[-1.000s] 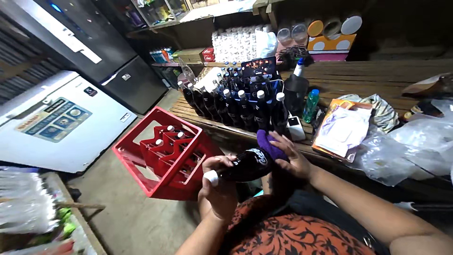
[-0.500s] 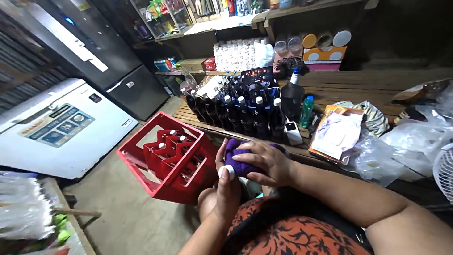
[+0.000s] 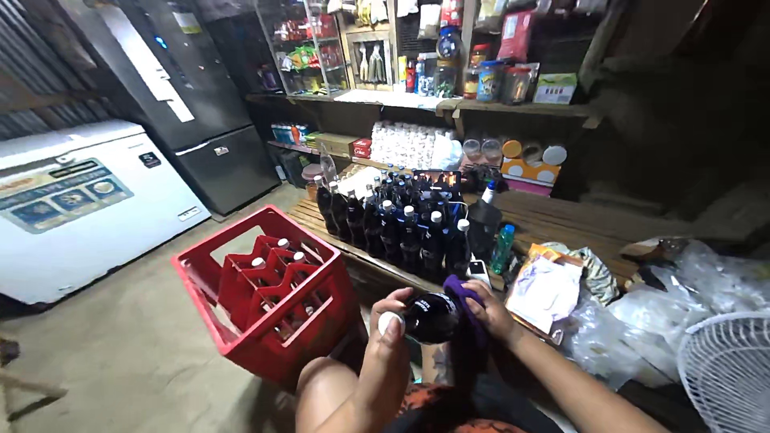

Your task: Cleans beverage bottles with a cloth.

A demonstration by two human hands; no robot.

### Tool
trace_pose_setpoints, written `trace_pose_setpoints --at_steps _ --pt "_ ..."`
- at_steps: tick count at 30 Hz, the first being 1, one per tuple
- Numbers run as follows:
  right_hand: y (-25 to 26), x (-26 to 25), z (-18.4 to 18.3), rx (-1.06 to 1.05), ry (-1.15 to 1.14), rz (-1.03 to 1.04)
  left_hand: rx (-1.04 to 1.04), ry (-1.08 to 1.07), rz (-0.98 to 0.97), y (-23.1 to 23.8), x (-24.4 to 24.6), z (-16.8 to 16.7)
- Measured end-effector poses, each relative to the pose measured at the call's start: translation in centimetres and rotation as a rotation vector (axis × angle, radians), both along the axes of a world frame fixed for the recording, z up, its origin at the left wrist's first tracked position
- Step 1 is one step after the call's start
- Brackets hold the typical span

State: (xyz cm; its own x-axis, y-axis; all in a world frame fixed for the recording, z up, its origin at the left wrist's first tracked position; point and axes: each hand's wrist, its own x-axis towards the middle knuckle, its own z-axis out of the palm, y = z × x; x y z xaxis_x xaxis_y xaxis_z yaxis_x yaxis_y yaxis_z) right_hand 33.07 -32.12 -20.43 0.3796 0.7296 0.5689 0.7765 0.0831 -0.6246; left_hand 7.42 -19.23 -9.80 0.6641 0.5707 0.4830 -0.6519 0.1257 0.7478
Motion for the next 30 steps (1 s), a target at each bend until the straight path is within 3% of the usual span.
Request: trace_pose_setpoints --at_steps 2,5,8,11,14,17,22,26,30 --pt "0.1 -0.7 0.7 -0.012 0.028 -0.024 0.029 0.005 -0.003 -0.4 0.0 0.1" --pt "1.2 -2.4 1.9 0.137 0.047 0.080 0.017 0.007 0.003 -1.2 0.1 0.2" --pt "2.0 -5.3 5.7 0.217 0.050 0.228 -0.016 0.040 0.027 -1.7 0.1 0.7" --pt "2.2 -8.3 10.0 0.179 -0.089 0.334 0.018 0.074 0.032 -1.7 -0.1 1.1" --pt "2.8 -9.2 11.8 0.132 -0.202 0.442 0.098 0.049 0.061 -1.5 0.0 0.7" --pt "3.3 -7.7 10.6 0.097 -0.080 0.455 0.162 0.091 0.157 -1.1 -0.1 0.6" --pt "3.2 -4.6 5.6 0.103 0.267 0.422 0.150 0.169 0.143 -0.5 -1.0 1.3" --pt "2.2 -2.1 1.0 0.015 0.217 0.209 0.158 0.224 0.167 0.0 -1.4 1.6" --pt "1.5 -2.6 0.7 -0.026 0.294 0.072 0.130 0.234 0.093 0.0 -1.7 2.4"
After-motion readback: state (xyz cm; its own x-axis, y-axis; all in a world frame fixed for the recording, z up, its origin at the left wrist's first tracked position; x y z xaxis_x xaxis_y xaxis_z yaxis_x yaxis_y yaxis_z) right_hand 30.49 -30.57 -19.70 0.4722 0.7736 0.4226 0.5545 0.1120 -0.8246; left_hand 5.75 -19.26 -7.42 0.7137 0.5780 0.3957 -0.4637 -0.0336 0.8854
